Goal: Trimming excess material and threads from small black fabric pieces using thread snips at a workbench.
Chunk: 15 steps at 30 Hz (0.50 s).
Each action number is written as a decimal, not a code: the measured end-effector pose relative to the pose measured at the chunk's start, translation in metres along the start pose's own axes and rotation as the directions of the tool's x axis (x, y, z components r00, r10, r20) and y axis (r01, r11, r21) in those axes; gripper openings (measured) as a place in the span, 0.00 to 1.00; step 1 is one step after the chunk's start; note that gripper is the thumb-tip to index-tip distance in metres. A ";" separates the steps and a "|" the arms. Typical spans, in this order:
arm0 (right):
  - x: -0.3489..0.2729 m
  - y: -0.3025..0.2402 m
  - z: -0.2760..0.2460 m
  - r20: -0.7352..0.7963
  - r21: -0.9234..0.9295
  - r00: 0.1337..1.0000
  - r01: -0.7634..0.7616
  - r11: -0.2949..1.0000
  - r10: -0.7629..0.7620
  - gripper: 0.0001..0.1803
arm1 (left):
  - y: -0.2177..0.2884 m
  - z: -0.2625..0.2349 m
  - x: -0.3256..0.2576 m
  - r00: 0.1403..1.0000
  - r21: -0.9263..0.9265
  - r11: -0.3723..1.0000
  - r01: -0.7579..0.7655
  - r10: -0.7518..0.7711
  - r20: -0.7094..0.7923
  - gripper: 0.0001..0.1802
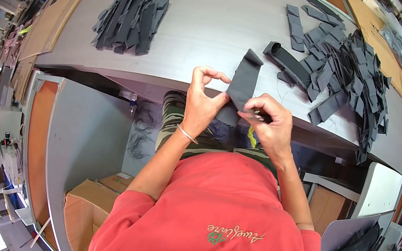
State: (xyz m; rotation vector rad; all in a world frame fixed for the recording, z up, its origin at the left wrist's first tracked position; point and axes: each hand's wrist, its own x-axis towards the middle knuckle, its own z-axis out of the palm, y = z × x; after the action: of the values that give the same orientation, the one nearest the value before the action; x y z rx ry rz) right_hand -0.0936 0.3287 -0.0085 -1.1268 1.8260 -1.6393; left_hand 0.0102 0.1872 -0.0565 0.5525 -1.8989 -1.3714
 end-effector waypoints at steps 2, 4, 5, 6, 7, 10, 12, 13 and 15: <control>0.000 0.002 0.005 0.011 -0.177 0.984 0.179 0.968 -0.180 0.10 | -0.005 0.000 0.000 0.997 0.081 0.995 0.064 -0.067 0.034 0.17; -0.001 0.010 0.009 0.007 -0.225 0.970 0.240 0.944 -0.244 0.10 | -0.005 0.008 -0.006 0.988 -0.336 0.932 0.136 -0.103 0.114 0.12; -0.001 0.013 0.011 0.004 -0.275 0.953 0.294 0.916 -0.304 0.10 | -0.006 0.010 -0.007 0.989 -0.336 0.932 0.133 -0.101 0.113 0.12; -0.001 0.016 0.010 0.014 -0.298 0.949 0.305 0.904 -0.315 0.10 | -0.004 0.012 -0.007 0.982 -0.444 0.878 0.180 -0.135 0.131 0.13; -0.002 0.017 0.010 0.012 -0.300 0.949 0.303 0.904 -0.314 0.10 | 0.000 0.013 -0.008 0.974 -0.545 0.808 0.224 -0.166 0.154 0.15; -0.002 0.017 0.009 0.008 -0.331 0.957 0.275 0.903 -0.289 0.09 | 0.016 0.009 -0.003 0.967 -0.690 0.678 0.254 -0.154 0.205 0.13; -0.002 0.016 0.008 0.024 -0.353 0.957 0.280 0.893 -0.290 0.09 | 0.016 0.010 -0.002 0.963 -0.743 0.614 0.266 -0.145 0.225 0.11; -0.002 0.016 0.008 0.023 -0.354 0.957 0.280 0.893 -0.290 0.09 | 0.011 0.011 -0.002 0.975 -0.670 0.713 0.210 -0.102 0.197 0.09; -0.001 0.015 0.008 0.082 -0.346 0.959 0.283 0.895 -0.271 0.10 | 0.008 0.012 -0.002 0.983 -0.584 0.798 0.149 -0.056 0.174 0.08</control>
State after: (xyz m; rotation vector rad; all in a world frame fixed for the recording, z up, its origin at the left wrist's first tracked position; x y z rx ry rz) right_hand -0.0911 0.3243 -0.0242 -1.6256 2.0731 -1.4547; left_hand 0.0031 0.1985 -0.0513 0.2371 -1.4295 -2.0166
